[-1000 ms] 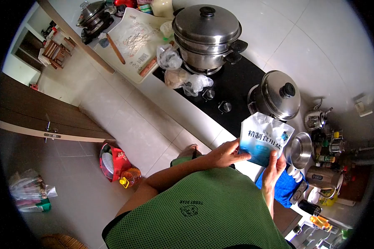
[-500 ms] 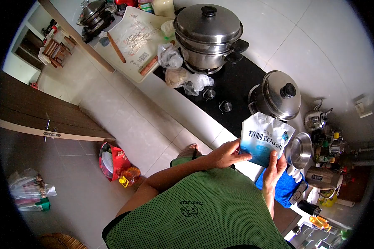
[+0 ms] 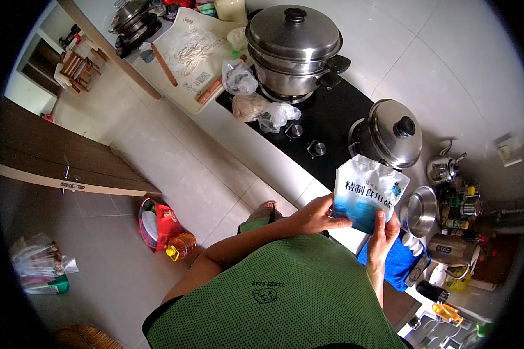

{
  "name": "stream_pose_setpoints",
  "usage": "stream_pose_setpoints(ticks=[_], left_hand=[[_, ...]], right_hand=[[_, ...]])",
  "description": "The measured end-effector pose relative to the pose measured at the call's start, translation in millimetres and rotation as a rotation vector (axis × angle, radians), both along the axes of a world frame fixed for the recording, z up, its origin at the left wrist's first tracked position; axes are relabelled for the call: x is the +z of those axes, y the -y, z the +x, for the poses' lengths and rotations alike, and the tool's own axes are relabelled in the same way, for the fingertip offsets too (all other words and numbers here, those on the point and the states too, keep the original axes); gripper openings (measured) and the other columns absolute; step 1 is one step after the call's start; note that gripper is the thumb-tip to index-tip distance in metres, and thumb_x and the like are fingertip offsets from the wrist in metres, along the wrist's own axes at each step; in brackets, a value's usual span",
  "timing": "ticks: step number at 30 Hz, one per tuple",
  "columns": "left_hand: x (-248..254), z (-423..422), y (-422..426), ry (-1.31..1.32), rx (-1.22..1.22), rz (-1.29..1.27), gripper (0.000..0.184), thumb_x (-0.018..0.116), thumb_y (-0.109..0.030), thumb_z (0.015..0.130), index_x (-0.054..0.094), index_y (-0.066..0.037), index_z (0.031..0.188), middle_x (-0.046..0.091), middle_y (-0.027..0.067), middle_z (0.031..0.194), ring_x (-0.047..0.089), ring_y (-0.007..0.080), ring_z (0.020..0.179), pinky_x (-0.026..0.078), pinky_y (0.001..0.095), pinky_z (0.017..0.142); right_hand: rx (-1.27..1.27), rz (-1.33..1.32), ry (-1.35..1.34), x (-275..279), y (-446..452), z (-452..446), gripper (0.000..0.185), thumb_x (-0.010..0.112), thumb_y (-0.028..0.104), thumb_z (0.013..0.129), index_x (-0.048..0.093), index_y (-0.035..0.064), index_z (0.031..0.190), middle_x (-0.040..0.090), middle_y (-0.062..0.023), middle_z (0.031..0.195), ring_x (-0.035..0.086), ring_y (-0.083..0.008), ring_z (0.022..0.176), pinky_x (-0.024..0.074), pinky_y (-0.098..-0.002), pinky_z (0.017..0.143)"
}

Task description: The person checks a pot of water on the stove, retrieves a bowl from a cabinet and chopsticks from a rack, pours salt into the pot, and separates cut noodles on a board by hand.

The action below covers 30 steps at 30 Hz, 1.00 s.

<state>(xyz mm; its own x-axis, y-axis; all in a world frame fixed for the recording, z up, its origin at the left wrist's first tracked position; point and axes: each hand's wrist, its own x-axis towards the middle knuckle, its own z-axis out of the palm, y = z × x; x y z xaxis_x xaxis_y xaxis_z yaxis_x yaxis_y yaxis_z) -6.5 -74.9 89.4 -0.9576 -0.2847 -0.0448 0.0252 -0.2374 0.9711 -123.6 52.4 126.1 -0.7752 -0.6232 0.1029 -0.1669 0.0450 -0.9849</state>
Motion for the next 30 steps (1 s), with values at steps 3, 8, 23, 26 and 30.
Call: stream_pose_setpoints(ticks=[3,8,23,26,30], left_hand=[[-5.5,-0.4,-0.7,0.005,0.007,-0.018,0.044,0.065,-0.012,0.075,0.042,0.001,0.11,0.054,0.0107,0.098,0.053,0.0183,0.094,0.045,0.0314,0.083],[-7.0,0.5,-1.3,0.026,0.022,-0.012,0.044,0.065,-0.01,0.075,0.041,0.001,0.11,0.054,0.0107,0.099,0.054,0.018,0.093,0.045,0.0311,0.083],[-0.3,1.3,1.8,0.036,0.033,-0.02,0.045,0.065,-0.012,0.075,0.041,0.002,0.11,0.053,0.0123,0.101,0.054,0.0203,0.095,0.045,0.0324,0.084],[-15.8,0.4,-2.4,-0.037,0.123,-0.057,0.04,0.065,-0.013,0.075,0.045,0.002,0.106,0.057,0.012,0.095,0.056,0.0174,0.086,0.047,0.0297,0.075],[8.6,5.0,0.2,0.105,0.078,0.01,0.037,0.064,-0.014,0.076,0.046,0.001,0.105,0.056,0.0098,0.097,0.056,0.0161,0.087,0.046,0.0297,0.076]], right_hand=[[0.017,0.018,-0.003,0.3,-0.7,0.6,0.023,0.053,0.019,0.085,0.058,-0.0011,0.095,0.06,-0.0006,0.08,0.047,-0.0071,0.073,0.0381,-0.0221,0.068],[0.076,0.08,0.019,-0.5,-3.5,-3.1,0.025,0.053,0.02,0.085,0.057,-0.0001,0.101,0.059,-0.0005,0.088,0.048,-0.0066,0.078,0.0368,-0.0211,0.073],[0.058,0.102,0.06,4.6,-0.2,-0.7,0.02,0.053,0.014,0.084,0.058,-0.0012,0.098,0.059,0.001,0.082,0.047,-0.0059,0.075,0.0384,-0.0207,0.069],[0.046,0.089,0.107,2.6,1.2,0.4,0.019,0.054,0.013,0.084,0.058,-0.001,0.096,0.058,0.0015,0.08,0.047,-0.0056,0.073,0.0388,-0.0206,0.066],[0.106,0.234,0.028,9.2,1.1,0.4,0.02,0.056,0.017,0.082,0.059,-0.0013,0.092,0.06,-0.0034,0.074,0.048,-0.0066,0.069,0.0422,-0.0237,0.06]])
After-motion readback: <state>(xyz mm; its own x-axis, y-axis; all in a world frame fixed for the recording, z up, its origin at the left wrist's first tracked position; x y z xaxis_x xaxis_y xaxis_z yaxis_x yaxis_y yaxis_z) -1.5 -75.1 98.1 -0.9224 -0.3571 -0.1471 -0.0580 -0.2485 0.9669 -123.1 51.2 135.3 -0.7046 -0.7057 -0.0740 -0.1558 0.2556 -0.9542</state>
